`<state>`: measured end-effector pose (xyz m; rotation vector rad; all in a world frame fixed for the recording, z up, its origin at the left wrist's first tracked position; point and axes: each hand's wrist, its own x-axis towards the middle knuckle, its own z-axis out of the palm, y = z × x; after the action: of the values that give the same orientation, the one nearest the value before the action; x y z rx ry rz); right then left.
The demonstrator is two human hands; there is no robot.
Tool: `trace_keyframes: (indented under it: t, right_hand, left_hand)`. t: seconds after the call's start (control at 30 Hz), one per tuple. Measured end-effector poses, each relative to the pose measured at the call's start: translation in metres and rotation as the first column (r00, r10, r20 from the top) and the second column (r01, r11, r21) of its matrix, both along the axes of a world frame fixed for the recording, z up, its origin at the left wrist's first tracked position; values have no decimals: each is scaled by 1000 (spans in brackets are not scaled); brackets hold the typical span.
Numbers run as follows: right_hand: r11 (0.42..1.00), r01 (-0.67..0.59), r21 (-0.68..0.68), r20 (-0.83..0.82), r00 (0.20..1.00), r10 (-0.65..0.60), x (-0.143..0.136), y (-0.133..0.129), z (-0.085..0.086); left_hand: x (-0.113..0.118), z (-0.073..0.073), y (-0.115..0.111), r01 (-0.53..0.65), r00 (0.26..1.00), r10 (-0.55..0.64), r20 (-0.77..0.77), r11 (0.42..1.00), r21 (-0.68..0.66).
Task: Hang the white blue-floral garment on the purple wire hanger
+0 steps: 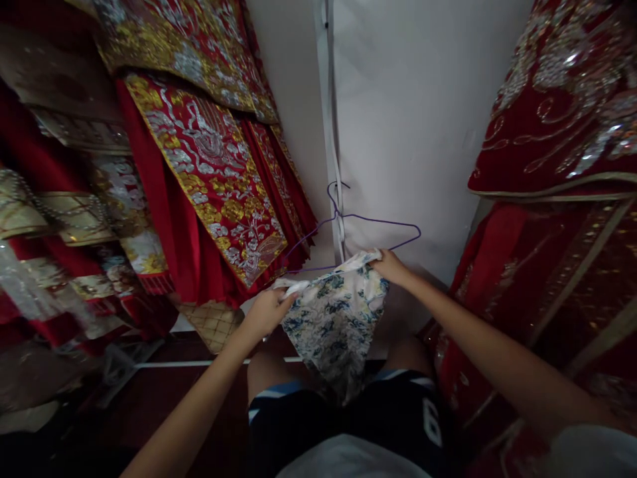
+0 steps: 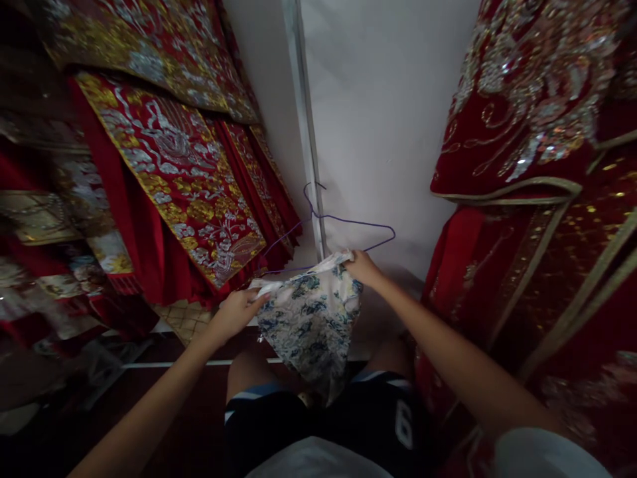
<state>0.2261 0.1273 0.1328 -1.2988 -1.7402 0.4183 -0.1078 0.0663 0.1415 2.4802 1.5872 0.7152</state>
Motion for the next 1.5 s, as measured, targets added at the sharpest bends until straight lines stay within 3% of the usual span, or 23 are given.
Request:
trace_keyframes:
  t: [0.13, 0.27, 0.4, 0.53, 0.63, 0.73, 0.83, 0.9, 0.97, 1.1, 1.23, 1.3, 1.4, 1.5]
  right_hand:
    - [996, 30, -88, -26, 999, -32, 4, -19, 13]
    - [992, 45, -122, -74, 996, -54, 6, -25, 21]
    - [993, 48, -111, -128, 990, -63, 3, -26, 18]
    - [991, 28, -131, -178, 983, -51, -4, -25, 10]
    - [993, 5, -118, -196, 980, -28, -10, -27, 7]
    - [999, 19, 27, -170, 985, -14, -7, -34, 9]
    - [947, 246, 208, -161, 963, -215, 10, -38, 15]
    - [889, 401, 222, -181, 913, -367, 30, -36, 21]
    - [862, 470, 191, -168, 881, -443, 52, -29, 27]
    - [916, 384, 117, 9, 922, -388, 82, -24, 35]
    - [922, 365, 128, 230, 894, -385, 87, -42, 38]
    - [937, 323, 135, 260, 901, -348, 86, -53, 41]
    - [973, 227, 37, 150, 961, -230, 87, -63, 50]
    - [990, 134, -45, -100, 985, -138, 87, -62, 64]
  left_hand:
    - [-7, 8, 16, -43, 999, 42, 31, 999, 14]
    - [1, 21, 31, -61, 990, 40, 138, 987, 152]
    - [27, 43, 42, -55, 950, -48, 308, 947, 317]
    - [62, 62, 56, 58, 954, -170, 247, 913, 405]
    - [83, 64, 70, 62, 938, -201, 283, 900, 432]
    - [89, 61, 83, -2, 922, -163, 352, 905, 425]
    - [85, 60, 91, -5, 921, -148, 359, 920, 393]
    - [81, 62, 94, 10, 930, -149, 335, 923, 384]
    - [79, 65, 95, 28, 946, -152, 286, 918, 395]
    - [77, 66, 98, 30, 967, -133, 218, 906, 422]
    - [65, 62, 100, -1, 962, -127, 241, 883, 470]
    - [53, 57, 102, -2, 953, -127, 274, 904, 428]
    - [33, 49, 106, 12, 930, -117, 348, 957, 288]
    - [18, 41, 110, 64, 852, -134, 506, 986, 154]
